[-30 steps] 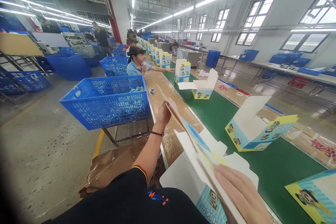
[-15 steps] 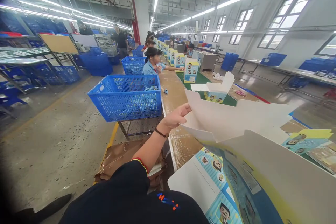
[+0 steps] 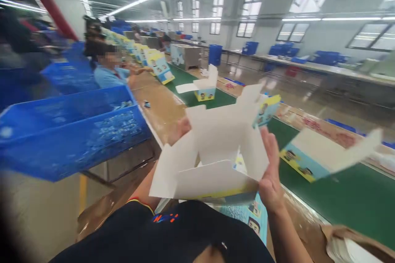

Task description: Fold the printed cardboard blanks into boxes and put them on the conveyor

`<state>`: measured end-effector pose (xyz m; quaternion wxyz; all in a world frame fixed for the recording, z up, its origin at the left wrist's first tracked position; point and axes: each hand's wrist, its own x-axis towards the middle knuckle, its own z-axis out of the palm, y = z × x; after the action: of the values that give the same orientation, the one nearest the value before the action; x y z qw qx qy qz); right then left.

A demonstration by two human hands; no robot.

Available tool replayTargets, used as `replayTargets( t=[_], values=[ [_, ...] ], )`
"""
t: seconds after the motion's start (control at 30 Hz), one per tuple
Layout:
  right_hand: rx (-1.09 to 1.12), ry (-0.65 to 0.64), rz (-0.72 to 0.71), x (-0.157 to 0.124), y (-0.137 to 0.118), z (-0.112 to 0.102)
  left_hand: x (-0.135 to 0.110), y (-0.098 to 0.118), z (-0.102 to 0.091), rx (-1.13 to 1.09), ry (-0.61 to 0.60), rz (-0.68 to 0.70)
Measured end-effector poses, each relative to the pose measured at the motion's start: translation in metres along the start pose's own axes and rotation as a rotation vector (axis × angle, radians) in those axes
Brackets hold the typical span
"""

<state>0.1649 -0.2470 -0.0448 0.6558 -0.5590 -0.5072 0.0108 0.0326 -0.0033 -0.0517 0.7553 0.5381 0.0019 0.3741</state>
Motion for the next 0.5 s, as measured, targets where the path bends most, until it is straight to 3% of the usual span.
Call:
replayTargets(
  t=[0.13,0.3,0.5],
  values=[
    [0.097,-0.012,0.017,0.006,-0.021,0.006,-0.009,0.010,-0.007,0.113,-0.023,0.218],
    [0.008,0.200,0.111,0.016,-0.029,0.000,-0.009,0.020,-0.006,0.388,-0.085,0.261],
    [0.217,0.018,0.039,0.024,-0.037,-0.014,0.004,0.011,-0.007,0.370,-0.263,0.247]
  ],
)
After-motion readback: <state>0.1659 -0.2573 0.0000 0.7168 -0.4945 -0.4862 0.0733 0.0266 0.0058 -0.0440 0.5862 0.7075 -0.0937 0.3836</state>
